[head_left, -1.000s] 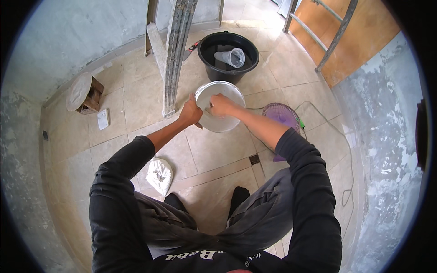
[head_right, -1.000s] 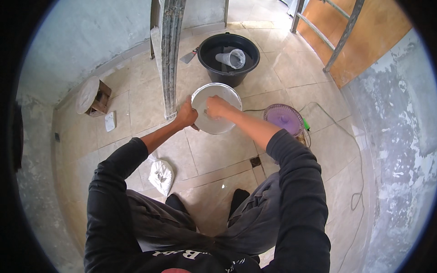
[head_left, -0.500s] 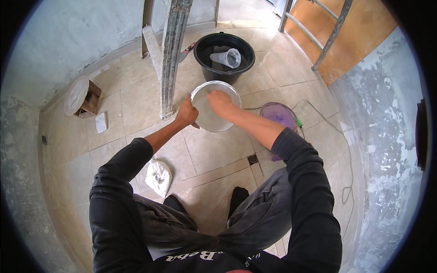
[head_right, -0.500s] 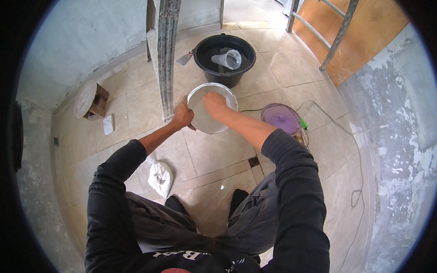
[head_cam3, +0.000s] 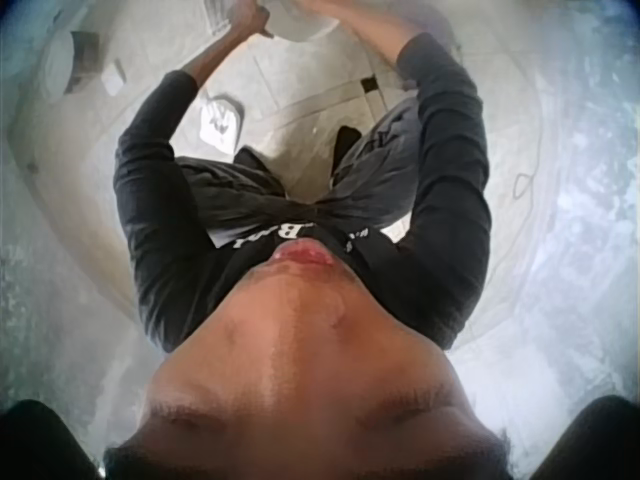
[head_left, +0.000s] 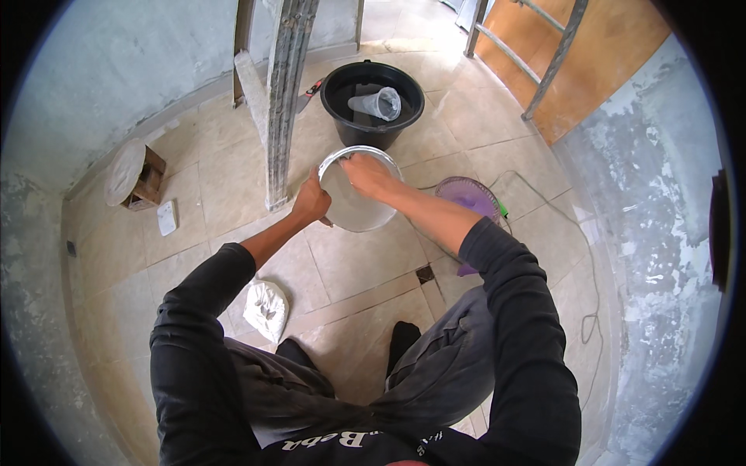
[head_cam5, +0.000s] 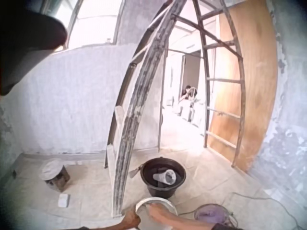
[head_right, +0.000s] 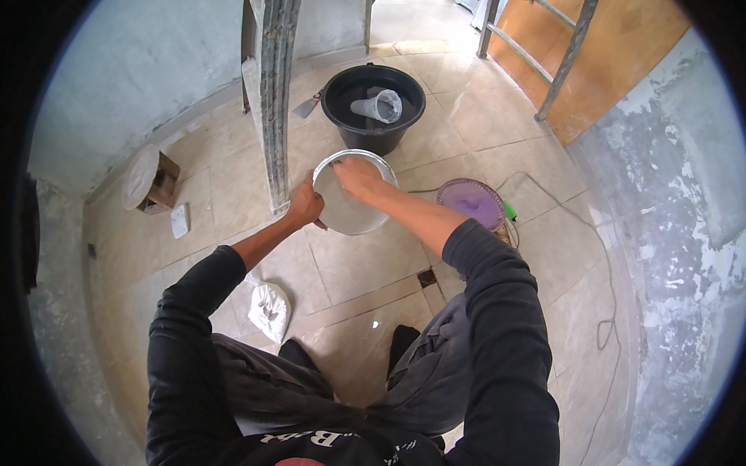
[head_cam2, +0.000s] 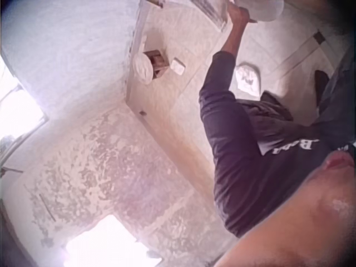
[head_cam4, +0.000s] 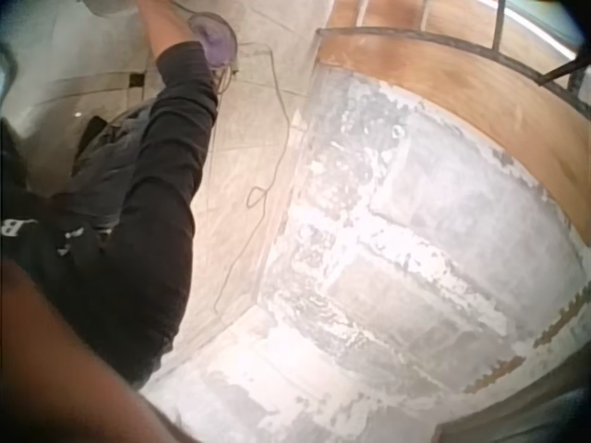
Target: The person mixes paint by hand in a bucket. They pour glue from a white bag into the bucket, add water using a plastic container, and stir the mixture with a brush before carrying the bucket up a ladder.
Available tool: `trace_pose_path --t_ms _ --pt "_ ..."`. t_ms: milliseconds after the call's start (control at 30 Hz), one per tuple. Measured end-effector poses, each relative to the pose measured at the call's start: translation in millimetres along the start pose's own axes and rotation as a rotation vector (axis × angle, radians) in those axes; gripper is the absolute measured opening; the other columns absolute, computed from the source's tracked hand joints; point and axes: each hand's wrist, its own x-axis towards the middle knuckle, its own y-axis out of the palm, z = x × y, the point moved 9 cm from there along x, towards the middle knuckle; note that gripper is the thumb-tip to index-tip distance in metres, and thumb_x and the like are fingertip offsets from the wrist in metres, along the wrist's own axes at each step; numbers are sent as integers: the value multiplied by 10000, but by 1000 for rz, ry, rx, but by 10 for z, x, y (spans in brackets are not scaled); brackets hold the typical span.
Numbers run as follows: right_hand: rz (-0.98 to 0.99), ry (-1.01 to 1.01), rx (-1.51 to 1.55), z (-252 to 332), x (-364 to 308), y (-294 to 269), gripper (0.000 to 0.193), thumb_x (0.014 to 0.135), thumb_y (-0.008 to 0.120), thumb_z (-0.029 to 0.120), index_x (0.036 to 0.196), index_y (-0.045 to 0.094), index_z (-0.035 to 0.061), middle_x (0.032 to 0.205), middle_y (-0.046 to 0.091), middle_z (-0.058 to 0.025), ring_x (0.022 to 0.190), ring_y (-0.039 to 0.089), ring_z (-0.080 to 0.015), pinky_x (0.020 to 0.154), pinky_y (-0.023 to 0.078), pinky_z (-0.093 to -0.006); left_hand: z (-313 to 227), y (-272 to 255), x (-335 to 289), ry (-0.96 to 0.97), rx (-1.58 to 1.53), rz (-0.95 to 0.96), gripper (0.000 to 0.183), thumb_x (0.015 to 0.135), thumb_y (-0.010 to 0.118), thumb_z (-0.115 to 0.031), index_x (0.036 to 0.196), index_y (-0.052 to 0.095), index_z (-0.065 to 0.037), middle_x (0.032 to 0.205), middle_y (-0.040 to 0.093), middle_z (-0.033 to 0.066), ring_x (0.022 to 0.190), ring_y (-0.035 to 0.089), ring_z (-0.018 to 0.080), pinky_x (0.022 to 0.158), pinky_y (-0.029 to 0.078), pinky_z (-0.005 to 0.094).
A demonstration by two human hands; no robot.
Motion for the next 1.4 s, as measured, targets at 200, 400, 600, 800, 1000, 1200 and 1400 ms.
trace_pose_path --t_ms 200,400,600,800,1000,1200,1400 --pt "84 129 -135 -61 15 132 182 776 556 88 891 675 11 887 657 -174 849 650 -306 689 539 -398 -10 -3 -10 -1 49 15 653 716 332 85 1353 195 50 1085 533 336 711 629 452 435 583 408" --pt "177 135 -97 -36 -71 368 172 767 547 84 837 691 18 888 662 -169 844 653 -316 701 542 -385 -82 36 -39 -1 -22 36 656 709 335 83 1350 198 48 1108 516 340 765 622 464 431 578 423" --pt "187 127 -55 1 -17 120 166 734 568 86 822 683 7 865 658 -186 822 653 -318 704 535 -394 88 -113 60 -23 -14 -31 634 698 337 81 1318 208 54 1102 509 339 754 620 465 423 574 431" --pt "179 141 -65 -191 -102 274 168 702 603 92 816 665 -15 852 651 -207 822 651 -327 694 533 -403 -29 -30 20 -67 -16 -14 648 708 328 90 1336 198 -3 1070 521 325 707 625 455 405 574 430" --pt "247 191 -60 -194 -148 195 185 734 581 86 864 664 -15 899 649 -210 863 645 -327 711 530 -407 106 -46 73 -15 -18 -42 659 710 331 98 1343 168 21 1110 493 329 720 619 468 413 579 432" --pt "345 274 43 -216 -153 116 227 736 583 86 923 654 -22 944 641 -221 869 642 -342 724 527 -415 75 -43 83 -46 -50 -9 628 712 342 95 1317 189 21 1123 482 328 725 619 469 416 579 438" --pt "394 266 89 -99 -196 142 217 746 568 95 891 649 -43 897 638 -233 761 649 -327 651 534 -394 47 -113 32 -105 -81 -27 608 696 372 85 1285 223 60 1165 455 347 846 589 503 448 581 457"
